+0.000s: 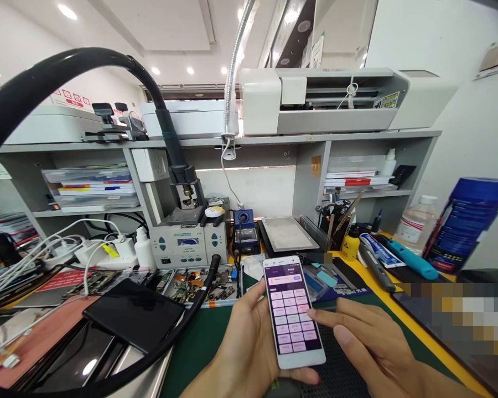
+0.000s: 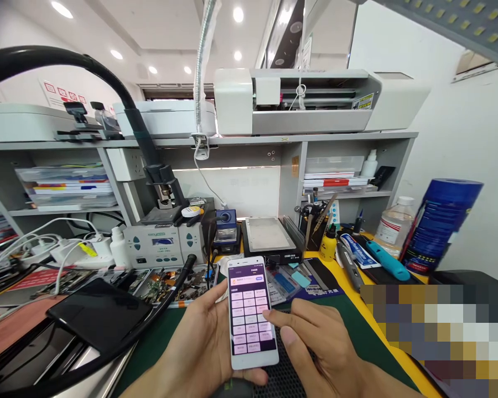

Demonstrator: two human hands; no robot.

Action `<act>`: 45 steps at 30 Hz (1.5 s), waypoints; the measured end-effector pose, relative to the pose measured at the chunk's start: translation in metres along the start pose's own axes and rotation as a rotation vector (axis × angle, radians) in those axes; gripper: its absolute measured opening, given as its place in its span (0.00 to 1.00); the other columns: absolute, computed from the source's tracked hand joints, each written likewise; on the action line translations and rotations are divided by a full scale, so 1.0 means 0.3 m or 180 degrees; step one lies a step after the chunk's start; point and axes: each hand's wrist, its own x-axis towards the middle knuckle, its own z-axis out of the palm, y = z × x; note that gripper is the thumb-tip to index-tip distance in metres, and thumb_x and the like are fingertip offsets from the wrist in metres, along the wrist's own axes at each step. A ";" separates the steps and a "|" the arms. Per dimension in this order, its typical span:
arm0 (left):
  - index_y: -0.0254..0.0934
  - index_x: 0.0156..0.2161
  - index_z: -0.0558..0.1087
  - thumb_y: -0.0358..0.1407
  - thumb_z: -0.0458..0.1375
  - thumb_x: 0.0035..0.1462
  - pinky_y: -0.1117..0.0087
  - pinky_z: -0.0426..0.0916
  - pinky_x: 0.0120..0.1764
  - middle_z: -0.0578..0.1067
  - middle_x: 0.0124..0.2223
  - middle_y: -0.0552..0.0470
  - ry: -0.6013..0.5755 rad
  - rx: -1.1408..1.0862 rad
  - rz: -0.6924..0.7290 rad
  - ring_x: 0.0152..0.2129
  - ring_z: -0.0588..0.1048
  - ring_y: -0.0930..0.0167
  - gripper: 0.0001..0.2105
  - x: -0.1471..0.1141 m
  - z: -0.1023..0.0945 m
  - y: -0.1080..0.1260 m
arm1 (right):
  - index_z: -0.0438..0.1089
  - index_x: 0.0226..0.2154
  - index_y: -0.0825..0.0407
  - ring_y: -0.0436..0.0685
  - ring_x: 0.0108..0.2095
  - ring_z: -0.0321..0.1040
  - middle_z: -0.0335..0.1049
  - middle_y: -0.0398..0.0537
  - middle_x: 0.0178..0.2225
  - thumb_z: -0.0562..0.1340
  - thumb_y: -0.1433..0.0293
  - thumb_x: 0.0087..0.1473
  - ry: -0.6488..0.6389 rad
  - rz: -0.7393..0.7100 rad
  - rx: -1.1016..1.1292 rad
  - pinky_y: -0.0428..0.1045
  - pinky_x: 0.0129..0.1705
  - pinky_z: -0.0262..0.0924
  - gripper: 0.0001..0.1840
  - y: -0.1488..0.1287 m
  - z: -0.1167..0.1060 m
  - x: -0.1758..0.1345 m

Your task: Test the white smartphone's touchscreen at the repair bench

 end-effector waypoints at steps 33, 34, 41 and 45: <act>0.34 0.55 0.73 0.59 0.48 0.60 0.65 0.73 0.27 0.73 0.48 0.38 -0.0054 0.0040 0.0022 0.35 0.74 0.62 0.33 -0.005 0.006 0.003 | 0.70 0.49 0.56 0.53 0.24 0.62 0.64 0.45 0.24 0.54 0.77 0.58 -0.0171 -0.0524 -0.0369 0.48 0.25 0.53 0.18 -0.029 -0.017 0.031; 0.34 0.55 0.73 0.60 0.48 0.60 0.65 0.72 0.27 0.73 0.47 0.38 -0.0049 0.0042 0.0025 0.35 0.74 0.62 0.33 -0.004 0.006 0.004 | 0.70 0.49 0.56 0.54 0.24 0.62 0.64 0.45 0.24 0.54 0.77 0.57 -0.0171 -0.0512 -0.0328 0.48 0.25 0.53 0.18 -0.025 -0.013 0.025; 0.33 0.50 0.74 0.59 0.46 0.61 0.64 0.72 0.27 0.72 0.46 0.39 0.0066 -0.0001 0.0041 0.33 0.73 0.63 0.31 -0.005 0.016 0.005 | 0.71 0.49 0.56 0.54 0.24 0.62 0.64 0.45 0.24 0.51 0.76 0.60 -0.0109 -0.0304 -0.0130 0.49 0.25 0.52 0.18 -0.019 0.004 0.013; 0.33 0.52 0.74 0.60 0.47 0.60 0.64 0.72 0.26 0.72 0.46 0.39 0.0129 0.0014 0.0045 0.34 0.73 0.63 0.33 -0.006 0.015 0.003 | 0.71 0.47 0.56 0.53 0.23 0.62 0.64 0.44 0.23 0.52 0.76 0.60 -0.0064 -0.0349 -0.0237 0.48 0.24 0.53 0.16 -0.033 0.000 0.027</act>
